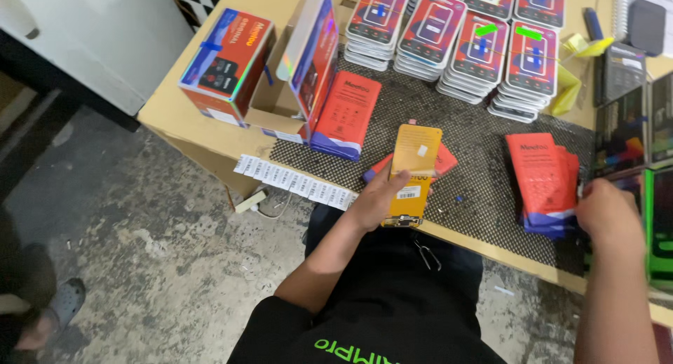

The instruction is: The person picks up electronics components, peels off protective layers, applies labels using a pen, and places them into red and blue sleeves.

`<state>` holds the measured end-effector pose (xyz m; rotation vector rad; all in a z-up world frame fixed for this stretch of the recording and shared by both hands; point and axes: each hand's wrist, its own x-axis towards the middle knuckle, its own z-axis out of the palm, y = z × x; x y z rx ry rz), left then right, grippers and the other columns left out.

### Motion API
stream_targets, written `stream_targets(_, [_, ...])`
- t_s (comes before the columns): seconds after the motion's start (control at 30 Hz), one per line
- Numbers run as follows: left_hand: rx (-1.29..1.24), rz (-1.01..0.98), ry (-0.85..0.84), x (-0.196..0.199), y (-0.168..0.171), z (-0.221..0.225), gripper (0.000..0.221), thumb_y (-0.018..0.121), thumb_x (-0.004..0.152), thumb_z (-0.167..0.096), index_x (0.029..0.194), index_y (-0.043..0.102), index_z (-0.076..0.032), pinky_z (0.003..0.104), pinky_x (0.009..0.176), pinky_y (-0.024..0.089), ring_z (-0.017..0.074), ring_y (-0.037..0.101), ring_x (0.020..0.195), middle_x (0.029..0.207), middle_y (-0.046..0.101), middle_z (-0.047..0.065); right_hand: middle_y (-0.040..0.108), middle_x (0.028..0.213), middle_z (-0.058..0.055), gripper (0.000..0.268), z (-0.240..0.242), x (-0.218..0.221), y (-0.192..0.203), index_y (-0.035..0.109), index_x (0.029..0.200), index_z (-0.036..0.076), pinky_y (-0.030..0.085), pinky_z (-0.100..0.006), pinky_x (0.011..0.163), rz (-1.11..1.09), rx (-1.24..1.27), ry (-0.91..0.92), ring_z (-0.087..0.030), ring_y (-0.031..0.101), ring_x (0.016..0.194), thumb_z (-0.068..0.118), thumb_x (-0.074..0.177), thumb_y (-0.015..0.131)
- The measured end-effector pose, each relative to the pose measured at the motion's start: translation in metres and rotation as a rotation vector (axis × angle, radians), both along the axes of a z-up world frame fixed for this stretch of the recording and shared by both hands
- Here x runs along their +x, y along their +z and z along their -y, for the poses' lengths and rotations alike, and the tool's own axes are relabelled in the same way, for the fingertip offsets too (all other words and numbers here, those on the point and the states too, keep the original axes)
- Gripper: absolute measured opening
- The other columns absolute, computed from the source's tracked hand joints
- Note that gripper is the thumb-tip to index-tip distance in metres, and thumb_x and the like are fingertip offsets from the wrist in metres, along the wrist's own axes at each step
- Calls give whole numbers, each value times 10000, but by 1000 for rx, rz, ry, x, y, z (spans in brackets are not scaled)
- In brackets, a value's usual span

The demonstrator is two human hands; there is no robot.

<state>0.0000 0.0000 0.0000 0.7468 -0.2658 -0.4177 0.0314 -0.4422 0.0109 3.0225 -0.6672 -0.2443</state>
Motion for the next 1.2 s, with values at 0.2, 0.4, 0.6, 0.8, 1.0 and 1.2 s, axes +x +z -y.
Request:
stream_targets(0.2, [100,-60,14,-6,10,-1,620,577,993,-379,1507,429,-67,462,718,620,326,713,986,1269,671,223,798,853,-251,272,7,22,-12,823,896,6,630,-485,771,-3,-269,123,-430,788,898,127,926,582])
stream_targets(0.4, [131,11,-16,-4,21,-3,613,492,1032,-369,1553,364,-73,447,841,605,327,702,1054,1320,653,223,703,1184,-364,368,-43,23,31,710,1205,-90,578,-593,858,53,-2,-154,-547,689,1060,3,967,444])
stream_targets(0.6, [101,128,-82,-5,31,-7,654,486,1040,-447,1537,380,-35,433,813,599,281,685,1034,1332,632,210,742,795,-238,409,3,46,8,678,956,-77,616,-483,634,151,-69,-45,-432,738,758,-11,618,898])
stream_targets(0.8, [139,143,-86,-4,33,-4,694,467,1035,-471,1568,334,-46,416,843,590,270,675,1036,1341,622,210,626,1049,-272,324,-57,17,107,827,1191,29,504,-526,750,519,-87,403,-477,534,900,139,1003,588])
stream_targets(1.0, [20,-68,-64,3,-5,5,672,563,1001,-420,1501,462,16,415,804,591,294,722,988,1355,638,258,567,1052,-215,572,-125,8,57,589,1067,11,553,-609,725,537,-116,439,-518,653,886,548,879,652])
stream_targets(1.2, [32,34,30,2,36,-12,716,510,1043,-421,1633,289,-81,451,890,556,308,675,1075,1317,643,225,524,1309,-309,1190,-96,4,41,493,1377,-163,441,-591,1039,151,-14,151,-445,415,1330,821,732,669])
